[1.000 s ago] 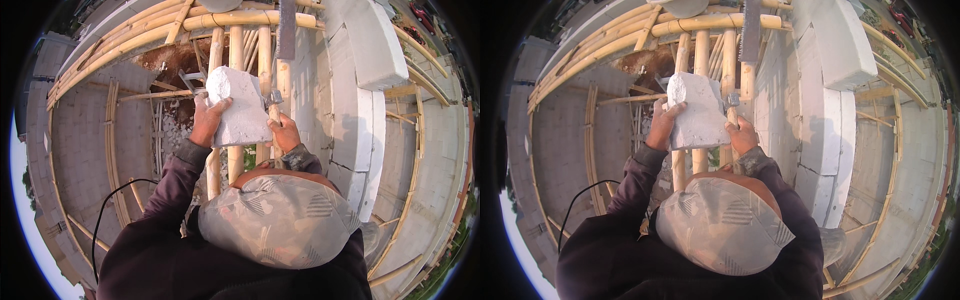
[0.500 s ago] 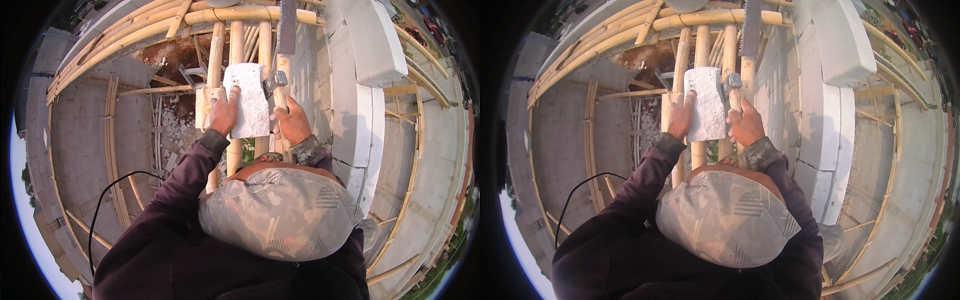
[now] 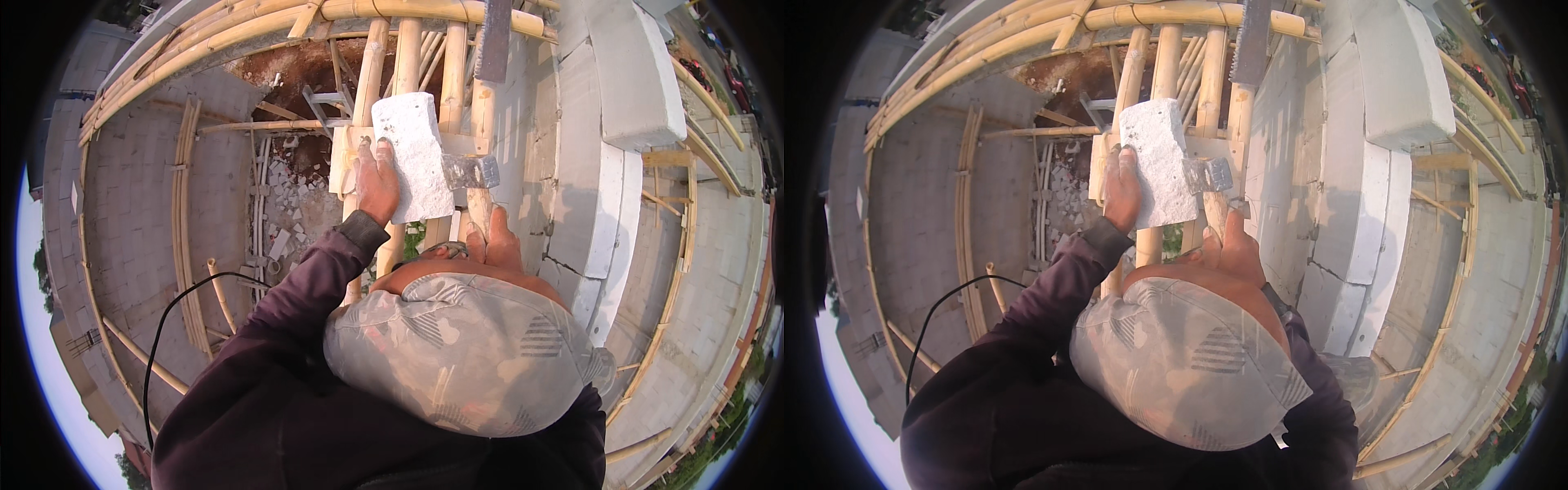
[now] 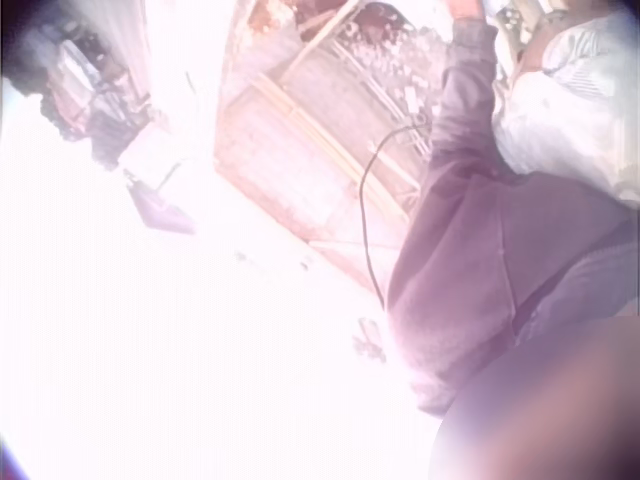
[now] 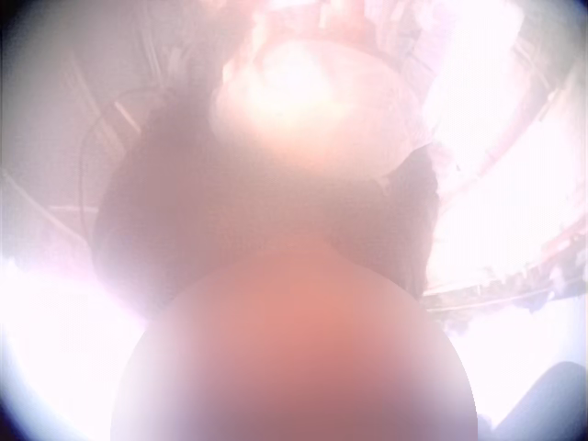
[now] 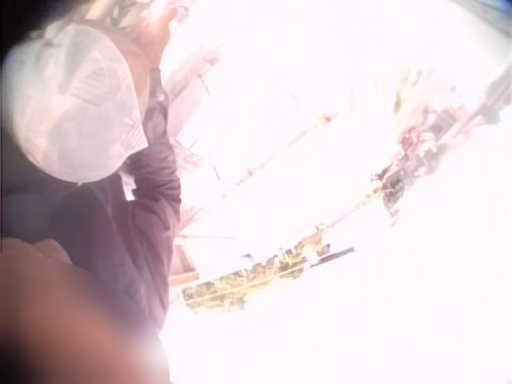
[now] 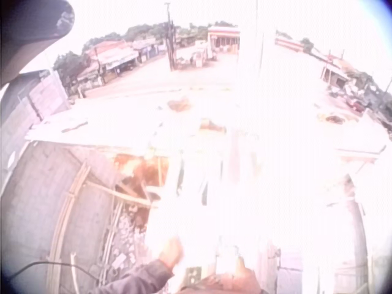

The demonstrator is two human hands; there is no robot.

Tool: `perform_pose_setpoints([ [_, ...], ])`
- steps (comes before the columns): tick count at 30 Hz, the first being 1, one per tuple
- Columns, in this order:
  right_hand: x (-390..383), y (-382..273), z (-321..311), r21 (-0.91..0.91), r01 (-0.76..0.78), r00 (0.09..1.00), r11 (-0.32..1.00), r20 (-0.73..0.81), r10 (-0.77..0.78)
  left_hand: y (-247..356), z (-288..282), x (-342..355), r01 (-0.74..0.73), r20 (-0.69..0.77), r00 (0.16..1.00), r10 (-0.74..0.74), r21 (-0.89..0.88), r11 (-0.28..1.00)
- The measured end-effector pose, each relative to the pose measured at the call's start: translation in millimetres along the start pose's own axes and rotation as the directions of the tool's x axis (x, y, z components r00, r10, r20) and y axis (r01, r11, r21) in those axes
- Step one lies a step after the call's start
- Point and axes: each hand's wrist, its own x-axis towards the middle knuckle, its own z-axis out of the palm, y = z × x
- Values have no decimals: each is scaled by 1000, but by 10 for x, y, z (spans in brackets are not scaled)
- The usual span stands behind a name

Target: The person applies mortar to white blocks and places them on a bamboo scaffold to build a wall. They use a trowel to spread mortar, position blocks, and tap them into alignment, repeating the process along the scaffold.

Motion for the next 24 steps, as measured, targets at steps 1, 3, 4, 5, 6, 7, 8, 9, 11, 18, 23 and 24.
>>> perform_pose_setpoints([
  [1, 20, -15, 5, -4, -19, 1000, 1000, -19, 19, -32, 19, 12, -4, -2, 1000, 4, -57, 998],
  [3, 35, -73, 21, -56, 84, 996, 995, -33, -86, -82, 56, -74, 18, -21, 1000, -21, -141, 990],
  [4, 63, -89, -8, -90, 137, 988, 986, -55, -142, -82, 97, -110, 19, -46, 999, -29, -207, 978],
  [5, 94, -109, -38, -84, 164, 984, 983, -55, -169, -68, 111, -129, 81, -33, 995, -91, -246, 966],
  [6, 129, -111, -93, -80, 188, 980, 979, -54, -192, -33, 116, -150, 131, -40, 988, -150, -304, 944],
  [7, 143, -105, -141, -69, 238, 969, 969, -56, -242, 27, 122, -174, 205, -28, 973, -231, -361, 910],
  [8, 144, -85, -192, -130, 216, 975, 968, -27, -221, 91, 42, -112, 248, -34, 962, -270, -296, 922],
  [9, 133, -58, -236, -182, 223, 974, 958, -7, -228, 183, -44, -56, 157, -135, 974, -184, -187, 970],
  [11, 139, 10, -291, -217, 308, 945, 926, -43, -324, 419, -302, 259, -175, -288, 937, 197, 102, 979],
  [18, 72, 84, -207, -342, 269, 961, 901, 34, -274, 1343, 347, 1335, 30, 992, -59, 112, -110, 993],
  [23, 37, -51, -290, -298, 244, 967, 923, 5, -254, 1234, 751, 1225, -457, 988, -25, -154, 125, 881],
  [24, 3, -62, -351, -283, 349, 911, 893, -121, -394, 1157, 761, 1172, -492, 997, 69, -40, 69, 868],
])
